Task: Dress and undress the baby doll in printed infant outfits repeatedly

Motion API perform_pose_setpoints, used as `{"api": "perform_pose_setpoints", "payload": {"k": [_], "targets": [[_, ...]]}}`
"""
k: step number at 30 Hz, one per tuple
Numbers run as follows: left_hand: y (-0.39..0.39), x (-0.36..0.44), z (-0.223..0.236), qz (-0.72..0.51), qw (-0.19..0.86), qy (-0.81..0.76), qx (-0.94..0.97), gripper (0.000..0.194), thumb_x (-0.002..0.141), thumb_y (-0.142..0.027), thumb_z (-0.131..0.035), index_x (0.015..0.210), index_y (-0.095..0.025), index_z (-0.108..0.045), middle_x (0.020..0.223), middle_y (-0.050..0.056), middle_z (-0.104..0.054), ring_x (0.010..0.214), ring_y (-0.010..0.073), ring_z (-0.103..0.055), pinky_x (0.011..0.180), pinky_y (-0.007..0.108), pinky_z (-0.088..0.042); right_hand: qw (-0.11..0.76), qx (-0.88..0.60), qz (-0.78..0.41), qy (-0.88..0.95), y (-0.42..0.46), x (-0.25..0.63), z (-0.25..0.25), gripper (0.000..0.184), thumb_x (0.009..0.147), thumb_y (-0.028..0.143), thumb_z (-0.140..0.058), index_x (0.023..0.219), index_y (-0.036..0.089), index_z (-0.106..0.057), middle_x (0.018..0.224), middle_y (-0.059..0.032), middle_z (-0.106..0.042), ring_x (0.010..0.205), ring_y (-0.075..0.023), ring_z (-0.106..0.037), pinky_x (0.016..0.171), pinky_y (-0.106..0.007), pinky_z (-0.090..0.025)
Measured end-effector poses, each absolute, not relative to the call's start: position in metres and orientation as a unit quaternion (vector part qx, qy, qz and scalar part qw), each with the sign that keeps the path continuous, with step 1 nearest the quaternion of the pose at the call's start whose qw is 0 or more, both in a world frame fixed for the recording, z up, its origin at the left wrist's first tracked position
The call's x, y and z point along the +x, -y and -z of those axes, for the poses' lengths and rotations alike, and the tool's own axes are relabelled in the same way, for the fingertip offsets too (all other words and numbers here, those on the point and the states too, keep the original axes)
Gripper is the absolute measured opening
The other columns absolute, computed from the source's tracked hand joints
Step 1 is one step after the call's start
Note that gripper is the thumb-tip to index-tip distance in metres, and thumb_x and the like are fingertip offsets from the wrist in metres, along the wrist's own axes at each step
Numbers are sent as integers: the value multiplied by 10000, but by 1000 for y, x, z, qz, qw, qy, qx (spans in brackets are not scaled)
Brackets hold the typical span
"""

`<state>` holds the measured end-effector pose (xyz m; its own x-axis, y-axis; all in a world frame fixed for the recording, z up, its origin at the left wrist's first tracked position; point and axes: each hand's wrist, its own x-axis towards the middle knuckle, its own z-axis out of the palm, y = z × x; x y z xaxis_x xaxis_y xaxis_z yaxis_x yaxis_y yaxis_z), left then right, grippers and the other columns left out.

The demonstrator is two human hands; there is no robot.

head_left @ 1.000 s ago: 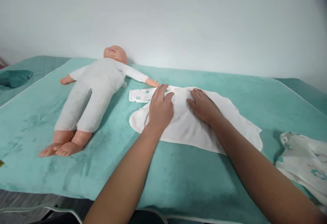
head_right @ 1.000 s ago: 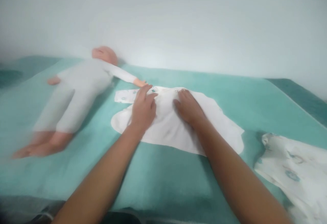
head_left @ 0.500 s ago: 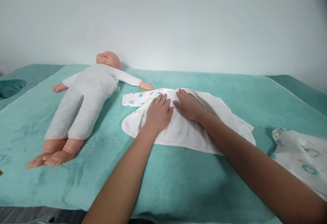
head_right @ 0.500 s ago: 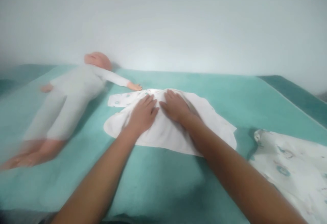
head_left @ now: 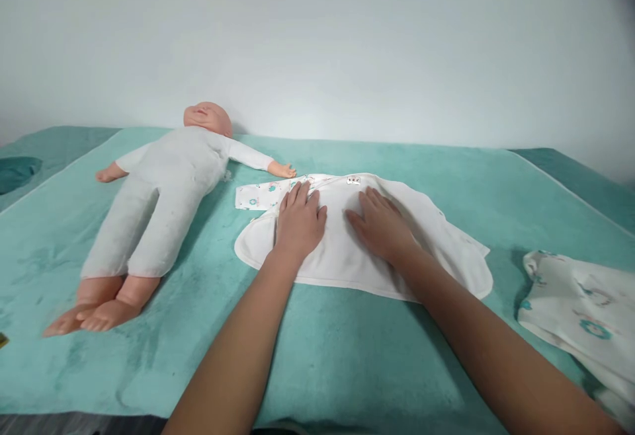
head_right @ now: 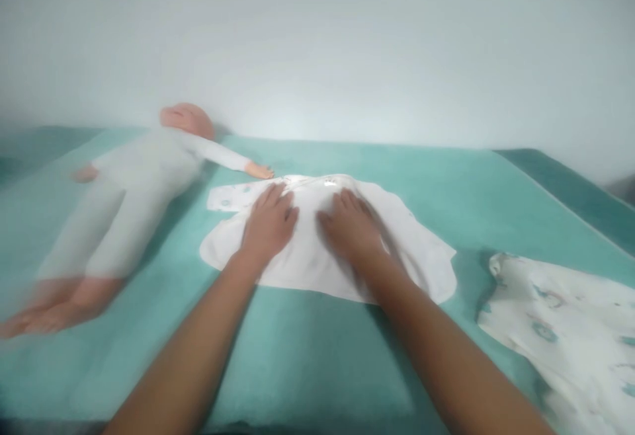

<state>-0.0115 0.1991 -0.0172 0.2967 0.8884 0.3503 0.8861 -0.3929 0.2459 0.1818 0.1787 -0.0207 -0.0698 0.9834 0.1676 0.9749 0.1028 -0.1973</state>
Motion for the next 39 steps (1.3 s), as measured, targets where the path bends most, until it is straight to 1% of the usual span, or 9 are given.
{"api": "perform_pose_setpoints", "payload": {"k": [3,5,10,15,19,23,26,34,39], "targets": [[-198,-13,17,-223,7,-547,807,405,984,-311,-385,1319,-158,-553,1542,113,-427,1463,290,-317,1206,490,-289,152,-724,-18,673,-173,202,20,587,962,493,-356,1350,77,-504,1396,-229,-555,1327,-362,-484,1091,-509,-388],[-197,-13,16,-223,9,-547,807,406,981,-309,-386,1318,-156,-552,1547,113,-420,1468,295,-307,1208,503,-282,158,-730,0,664,-176,212,16,551,953,484,-375,1324,103,-521,1372,-213,-572,1312,-363,-490,1083,-517,-390],[-198,-12,15,-226,8,-563,795,385,963,-310,-421,1291,-160,-556,1568,120,-382,1480,302,-278,1207,533,-271,154,-707,73,687,-190,217,7,568,940,392,-399,1409,74,-439,1497,-231,-432,1404,-396,-344,1118,-594,-298],[-200,-11,15,-236,13,-573,785,408,956,-305,-424,1315,-138,-523,1565,149,-373,1475,305,-283,1208,522,-275,164,-700,81,690,-202,214,15,466,957,265,-294,1345,106,-498,1430,-224,-500,1358,-380,-399,1070,-606,-343],[-202,-11,13,-269,-5,-588,763,477,934,-276,-452,1377,-101,-443,1563,184,-355,1460,315,-306,1191,503,-299,161,-678,89,711,-199,209,18,484,976,314,-300,1381,113,-473,1491,-212,-444,1398,-359,-363,1107,-562,-333],[-201,-10,12,-300,-34,-594,746,485,905,-206,-459,1381,-123,-422,1573,179,-338,1468,321,-282,1170,529,-312,159,-693,62,700,-197,205,15,598,973,415,-337,1511,154,-329,1600,-197,-278,1452,-408,-257,1107,-653,-275],[-200,-10,12,-298,-48,-594,746,437,896,-188,-459,1330,-142,-473,1570,160,-352,1466,320,-281,1174,540,-303,164,-712,34,682,-202,207,17,644,971,475,-327,1534,163,-296,1606,-191,-270,1459,-420,-239,1098,-675,-274],[-198,-13,10,-298,-33,-595,746,392,910,-192,-446,1290,-167,-542,1462,144,-481,1359,314,-418,1103,497,-406,193,-670,25,716,-218,224,26,528,990,275,-261,1411,38,-471,1484,-212,-468,1387,-320,-411,1144,-479,-336],[-200,-13,11,-323,-23,-580,748,395,935,-211,-425,1301,-184,-573,1390,119,-557,1294,288,-491,1070,449,-433,227,-622,38,748,-207,215,18,476,982,258,-321,1392,149,-536,1500,-108,-487,1395,-253,-421,1174,-430,-325]]}}
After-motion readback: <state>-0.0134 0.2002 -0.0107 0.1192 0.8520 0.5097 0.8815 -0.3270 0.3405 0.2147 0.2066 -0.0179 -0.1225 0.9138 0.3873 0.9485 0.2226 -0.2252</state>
